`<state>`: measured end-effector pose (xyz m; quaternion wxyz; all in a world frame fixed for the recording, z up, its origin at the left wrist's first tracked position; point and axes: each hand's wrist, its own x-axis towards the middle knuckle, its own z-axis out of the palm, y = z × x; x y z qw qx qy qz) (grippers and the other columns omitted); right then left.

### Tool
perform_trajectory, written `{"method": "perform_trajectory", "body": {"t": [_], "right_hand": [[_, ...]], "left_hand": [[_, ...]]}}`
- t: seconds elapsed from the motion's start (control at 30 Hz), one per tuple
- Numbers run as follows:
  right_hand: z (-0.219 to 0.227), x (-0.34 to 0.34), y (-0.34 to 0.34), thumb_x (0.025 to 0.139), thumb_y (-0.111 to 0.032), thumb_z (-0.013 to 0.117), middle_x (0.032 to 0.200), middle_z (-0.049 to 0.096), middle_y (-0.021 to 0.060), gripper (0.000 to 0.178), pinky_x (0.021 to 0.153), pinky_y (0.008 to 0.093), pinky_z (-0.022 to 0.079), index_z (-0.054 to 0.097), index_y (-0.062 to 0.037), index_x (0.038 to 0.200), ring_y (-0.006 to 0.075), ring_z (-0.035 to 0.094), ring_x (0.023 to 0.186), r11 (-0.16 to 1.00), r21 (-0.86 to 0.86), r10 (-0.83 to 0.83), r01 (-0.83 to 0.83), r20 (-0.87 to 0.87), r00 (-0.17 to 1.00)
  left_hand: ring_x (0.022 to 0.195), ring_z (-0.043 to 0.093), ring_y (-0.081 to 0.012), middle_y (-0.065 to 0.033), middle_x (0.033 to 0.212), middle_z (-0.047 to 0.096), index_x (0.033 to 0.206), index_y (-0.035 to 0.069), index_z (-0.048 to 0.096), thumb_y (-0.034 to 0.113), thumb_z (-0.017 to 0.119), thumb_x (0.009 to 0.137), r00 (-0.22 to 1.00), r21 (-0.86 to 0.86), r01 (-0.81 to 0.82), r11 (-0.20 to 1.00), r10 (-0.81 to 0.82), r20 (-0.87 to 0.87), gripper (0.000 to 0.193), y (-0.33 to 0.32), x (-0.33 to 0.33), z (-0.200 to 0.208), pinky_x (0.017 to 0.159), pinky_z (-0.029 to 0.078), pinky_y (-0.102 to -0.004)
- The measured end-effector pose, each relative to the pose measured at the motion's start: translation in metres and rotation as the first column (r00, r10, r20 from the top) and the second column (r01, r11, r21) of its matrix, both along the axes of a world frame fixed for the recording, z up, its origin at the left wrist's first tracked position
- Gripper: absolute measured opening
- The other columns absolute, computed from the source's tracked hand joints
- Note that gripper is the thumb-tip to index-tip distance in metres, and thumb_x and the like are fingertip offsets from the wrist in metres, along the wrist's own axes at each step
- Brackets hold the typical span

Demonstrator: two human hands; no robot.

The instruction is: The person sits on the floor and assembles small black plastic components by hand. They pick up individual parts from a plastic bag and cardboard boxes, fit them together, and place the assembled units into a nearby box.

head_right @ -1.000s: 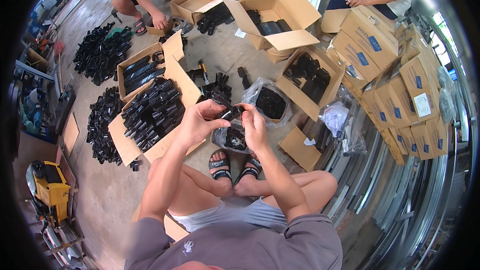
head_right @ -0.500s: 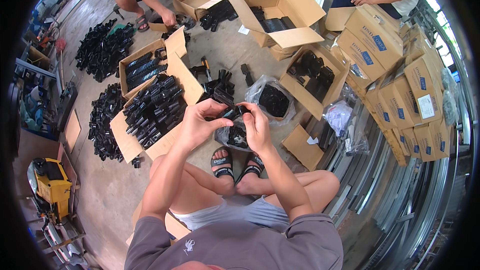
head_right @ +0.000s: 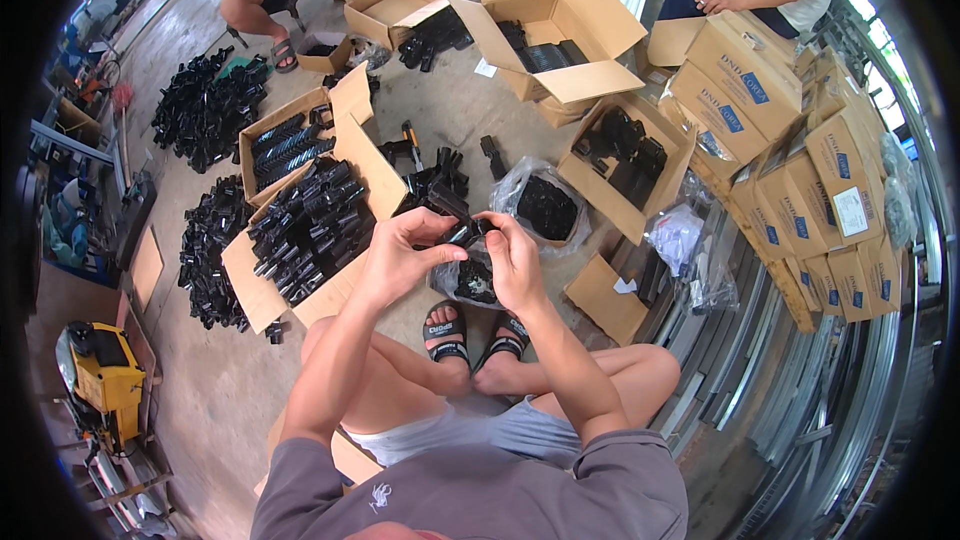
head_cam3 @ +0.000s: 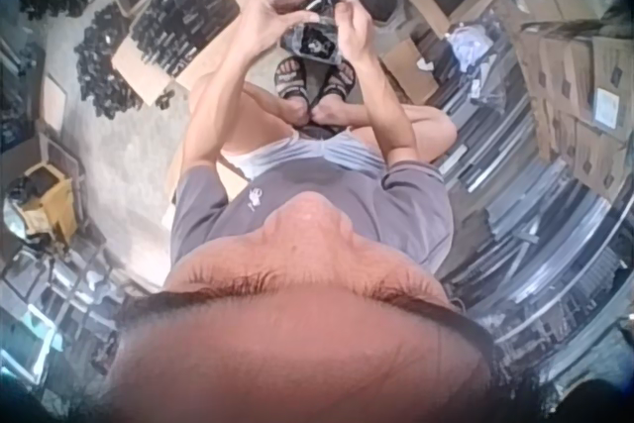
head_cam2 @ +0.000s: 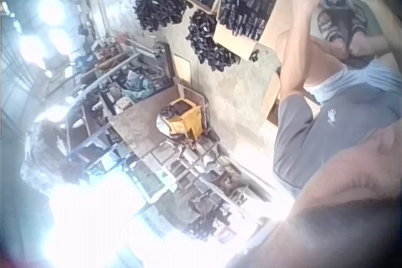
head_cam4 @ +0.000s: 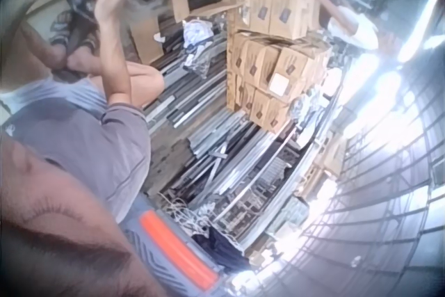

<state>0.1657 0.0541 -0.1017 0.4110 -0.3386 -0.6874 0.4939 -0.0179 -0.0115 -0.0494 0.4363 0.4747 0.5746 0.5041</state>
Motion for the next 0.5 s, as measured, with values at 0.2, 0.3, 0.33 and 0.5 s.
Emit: {"method": "perform_trajectory", "body": {"t": [0.2,0.3,0.33,0.5], "right_hand": [[0.026,-0.004,-0.003,0.105,-0.03,0.052,0.095,0.068,0.0162,0.034,0.078,0.0347,0.05,0.064,0.0014,0.109,0.0275,0.066,0.087,0.994,0.061,-0.103,0.095,0.152,0.983],[0.035,-0.006,-0.001,0.104,-0.027,0.054,0.094,0.067,0.018,0.031,0.076,0.0374,0.05,0.064,0.0017,0.107,0.033,0.067,0.085,0.989,0.105,-0.127,0.108,0.196,0.972],[0.036,-0.007,0.001,0.103,-0.027,0.054,0.094,0.067,0.0183,0.031,0.076,0.038,0.051,0.064,0.0017,0.106,0.0338,0.067,0.085,0.987,0.121,-0.124,0.102,0.196,0.973],[0.047,-0.011,0.001,0.102,-0.026,0.055,0.095,0.068,0.0207,0.03,0.075,0.0423,0.051,0.064,0.0018,0.104,0.0391,0.066,0.087,0.98,0.168,-0.147,0.107,0.249,0.957]], "left_hand": [[0.096,0.066,-0.0099,-0.007,0.102,0.073,0.105,-0.001,0.065,-0.003,0.081,0.08,0.972,0.012,-0.002,1.0,-0.001,0.235,0.03,0.004,0.005,-0.022,0.087,0.055,-0.0276],[0.094,0.066,-0.0098,-0.0077,0.102,0.073,0.106,-0.001,0.065,-0.004,0.08,0.081,0.935,0.021,-0.029,0.999,0.02,0.354,0.029,0.007,0.008,-0.023,0.086,0.055,-0.0274],[0.092,0.067,-0.0102,-0.0088,0.102,0.073,0.107,-0.001,0.065,-0.005,0.078,0.083,0.928,0.018,-0.051,0.999,0.04,0.369,0.028,0.007,0.009,-0.025,0.085,0.055,-0.0272],[0.09,0.068,-0.0111,-0.0105,0.1,0.073,0.107,-0.001,0.064,-0.006,0.076,0.083,0.895,-0.016,-0.076,0.997,0.075,0.439,0.027,0.007,0.009,-0.025,0.082,0.056,-0.0266]]}}
